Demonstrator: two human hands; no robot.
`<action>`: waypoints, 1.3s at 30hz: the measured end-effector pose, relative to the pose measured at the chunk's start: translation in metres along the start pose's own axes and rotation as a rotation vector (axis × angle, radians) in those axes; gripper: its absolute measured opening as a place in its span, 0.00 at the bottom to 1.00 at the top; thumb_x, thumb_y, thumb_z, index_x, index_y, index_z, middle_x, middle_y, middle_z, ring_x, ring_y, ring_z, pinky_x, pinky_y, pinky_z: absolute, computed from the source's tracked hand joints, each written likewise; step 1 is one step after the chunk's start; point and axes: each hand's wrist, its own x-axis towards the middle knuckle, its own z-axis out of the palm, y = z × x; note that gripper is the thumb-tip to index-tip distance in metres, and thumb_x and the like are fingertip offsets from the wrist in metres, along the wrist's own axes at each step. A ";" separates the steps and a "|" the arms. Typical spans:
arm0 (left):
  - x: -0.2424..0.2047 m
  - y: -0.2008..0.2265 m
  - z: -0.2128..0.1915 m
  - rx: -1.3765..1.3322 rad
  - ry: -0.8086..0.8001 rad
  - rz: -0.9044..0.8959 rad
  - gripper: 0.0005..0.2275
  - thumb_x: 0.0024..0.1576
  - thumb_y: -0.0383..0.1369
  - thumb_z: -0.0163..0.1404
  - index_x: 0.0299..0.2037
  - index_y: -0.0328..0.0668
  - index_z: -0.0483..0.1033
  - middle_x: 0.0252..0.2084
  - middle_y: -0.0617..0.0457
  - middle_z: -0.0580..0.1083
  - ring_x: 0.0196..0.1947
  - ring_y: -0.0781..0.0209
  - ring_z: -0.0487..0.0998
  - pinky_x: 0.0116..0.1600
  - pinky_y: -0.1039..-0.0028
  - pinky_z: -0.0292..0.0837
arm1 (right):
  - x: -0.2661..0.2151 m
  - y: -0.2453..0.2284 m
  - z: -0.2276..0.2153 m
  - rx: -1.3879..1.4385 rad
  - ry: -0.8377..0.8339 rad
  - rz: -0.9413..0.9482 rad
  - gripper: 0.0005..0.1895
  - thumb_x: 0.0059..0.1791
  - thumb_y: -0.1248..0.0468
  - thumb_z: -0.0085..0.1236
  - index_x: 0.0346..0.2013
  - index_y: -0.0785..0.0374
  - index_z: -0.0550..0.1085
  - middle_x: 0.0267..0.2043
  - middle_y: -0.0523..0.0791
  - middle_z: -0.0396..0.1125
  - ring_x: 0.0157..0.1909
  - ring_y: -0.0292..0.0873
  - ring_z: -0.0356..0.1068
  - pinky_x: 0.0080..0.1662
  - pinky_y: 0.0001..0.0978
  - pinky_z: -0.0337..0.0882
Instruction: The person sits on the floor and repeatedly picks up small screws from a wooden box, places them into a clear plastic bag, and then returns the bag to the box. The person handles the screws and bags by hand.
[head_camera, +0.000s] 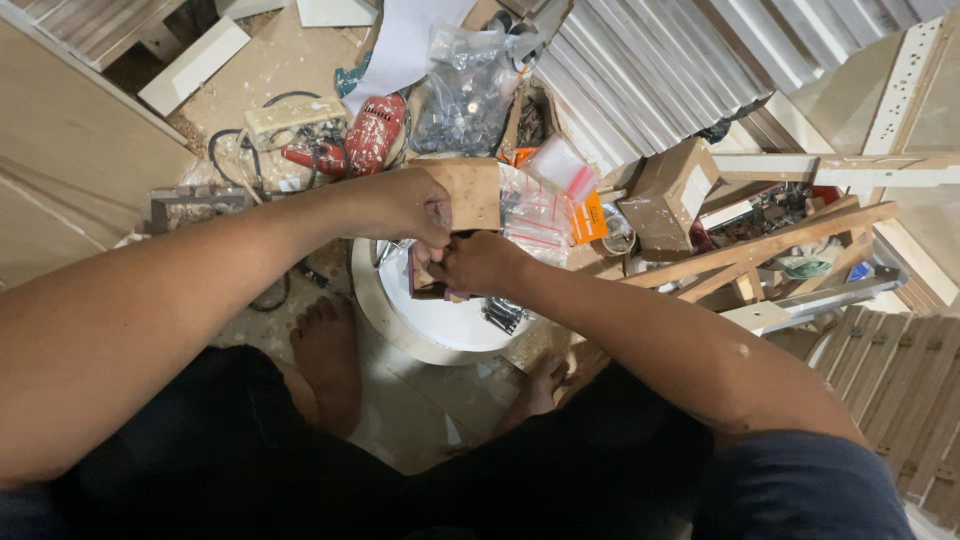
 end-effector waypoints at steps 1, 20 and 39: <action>-0.004 0.005 0.000 0.003 0.003 0.000 0.11 0.52 0.33 0.61 0.41 0.36 0.84 0.32 0.48 0.86 0.31 0.63 0.89 0.38 0.77 0.82 | -0.002 0.001 0.006 -0.003 0.003 0.001 0.17 0.55 0.52 0.61 0.53 0.56 0.78 0.48 0.51 0.78 0.52 0.54 0.79 0.38 0.46 0.83; -0.044 0.060 -0.004 -0.568 0.075 -0.061 0.19 0.55 0.31 0.66 0.54 0.37 0.77 0.31 0.51 0.75 0.32 0.59 0.83 0.43 0.50 0.89 | 0.003 0.015 0.032 0.093 0.199 0.019 0.08 0.54 0.60 0.55 0.44 0.59 0.78 0.40 0.49 0.75 0.40 0.53 0.79 0.33 0.45 0.79; -0.053 0.077 -0.008 -0.577 0.047 0.058 0.35 0.50 0.29 0.70 0.66 0.31 0.64 0.42 0.51 0.71 0.40 0.62 0.78 0.47 0.55 0.89 | 0.002 0.002 0.016 0.195 0.129 0.136 0.07 0.49 0.61 0.65 0.32 0.60 0.85 0.35 0.52 0.77 0.41 0.55 0.81 0.37 0.48 0.82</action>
